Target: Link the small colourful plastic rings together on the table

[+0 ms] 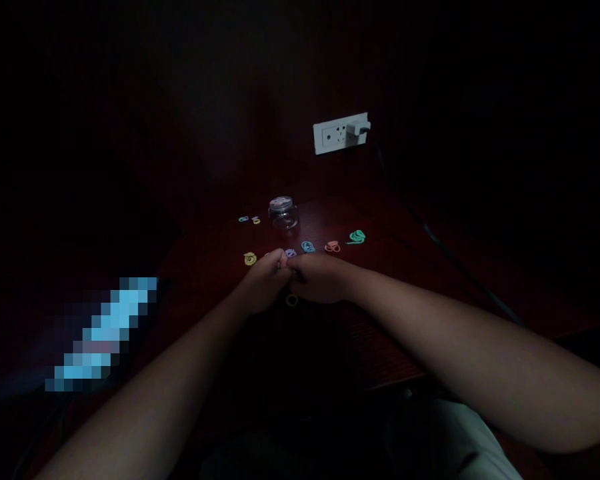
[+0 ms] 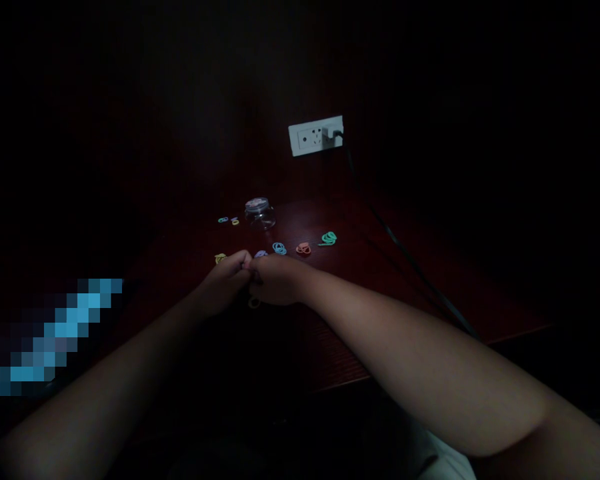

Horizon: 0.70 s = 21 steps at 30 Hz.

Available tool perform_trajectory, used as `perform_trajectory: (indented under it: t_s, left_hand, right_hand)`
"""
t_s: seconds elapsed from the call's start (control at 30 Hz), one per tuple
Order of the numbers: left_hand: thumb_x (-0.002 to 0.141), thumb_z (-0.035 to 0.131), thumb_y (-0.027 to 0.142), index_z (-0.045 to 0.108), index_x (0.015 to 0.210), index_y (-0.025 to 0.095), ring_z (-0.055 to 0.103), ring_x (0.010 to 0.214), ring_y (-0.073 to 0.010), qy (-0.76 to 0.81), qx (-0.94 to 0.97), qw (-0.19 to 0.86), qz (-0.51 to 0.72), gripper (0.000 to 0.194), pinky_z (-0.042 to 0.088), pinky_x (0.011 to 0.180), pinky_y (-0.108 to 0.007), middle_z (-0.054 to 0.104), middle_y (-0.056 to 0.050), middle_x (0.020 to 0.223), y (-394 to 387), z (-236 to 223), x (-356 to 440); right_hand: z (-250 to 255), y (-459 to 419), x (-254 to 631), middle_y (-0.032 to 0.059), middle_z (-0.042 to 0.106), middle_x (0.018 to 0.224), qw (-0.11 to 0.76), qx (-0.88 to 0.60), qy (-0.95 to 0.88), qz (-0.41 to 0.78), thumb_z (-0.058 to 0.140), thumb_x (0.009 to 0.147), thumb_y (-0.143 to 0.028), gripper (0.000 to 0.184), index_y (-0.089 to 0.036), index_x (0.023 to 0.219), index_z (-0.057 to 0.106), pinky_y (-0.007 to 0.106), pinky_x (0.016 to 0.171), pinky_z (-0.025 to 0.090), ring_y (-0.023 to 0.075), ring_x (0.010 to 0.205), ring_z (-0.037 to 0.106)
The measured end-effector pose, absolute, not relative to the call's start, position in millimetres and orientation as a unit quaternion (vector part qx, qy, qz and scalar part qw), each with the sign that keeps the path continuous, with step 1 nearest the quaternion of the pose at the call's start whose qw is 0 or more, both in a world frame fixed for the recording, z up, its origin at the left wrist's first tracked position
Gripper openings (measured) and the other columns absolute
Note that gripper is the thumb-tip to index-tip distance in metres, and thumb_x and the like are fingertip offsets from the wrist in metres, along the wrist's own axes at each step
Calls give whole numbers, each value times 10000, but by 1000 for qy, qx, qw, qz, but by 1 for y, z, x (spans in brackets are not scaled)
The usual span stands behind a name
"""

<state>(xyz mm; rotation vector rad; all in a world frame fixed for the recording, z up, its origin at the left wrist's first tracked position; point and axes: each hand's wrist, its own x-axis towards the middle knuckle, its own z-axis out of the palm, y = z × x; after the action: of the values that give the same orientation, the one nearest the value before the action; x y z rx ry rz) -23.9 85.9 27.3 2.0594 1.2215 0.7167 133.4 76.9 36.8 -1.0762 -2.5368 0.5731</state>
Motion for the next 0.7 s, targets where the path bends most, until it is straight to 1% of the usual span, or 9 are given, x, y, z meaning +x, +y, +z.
perform_trajectory:
  t_s: [0.13,0.27,0.43,0.53,0.7]
  left_hand:
    - [716,419,186,365,666,167,378,607,-94,459,787,314,269,76,302,520,-204,427,33,646,85,27,-24]
    - [732,412,196,359,668,169,362,600,-93,455,790,313,267,87,291,508,-202,410,33,641,84,27,-24]
    - [746,405,185,367,661,163,367,613,-91,429,807,317,253,96,302,524,-203,405,27,664,80,30,-23]
    - [763,408,202,364,653,161,363,615,-90,408,820,316,249,124,312,537,-206,401,25,673,76,33,-22]
    - [770,419,216,355,659,164,350,597,-90,407,822,323,232,138,300,520,-206,396,29,658,73,34,-21]
  right_hand:
    - [37,75,134,67,628,833,154,-387,-890,185,464,726,-201,227,-131,898,594,221,563,350,121,679,537]
    - [41,71,134,97,633,885,130,-392,-897,160,455,749,-225,264,-119,956,581,239,614,379,152,752,567]
    - [45,61,134,137,630,945,114,-390,-907,110,470,750,-301,369,-89,1046,536,289,696,416,206,843,586]
    - [46,56,135,161,621,987,116,-386,-912,79,461,762,-317,432,-62,1111,486,315,747,423,229,900,583]
    - [46,54,137,168,621,995,103,-382,-915,76,453,779,-316,461,-47,1154,458,310,746,433,224,893,593]
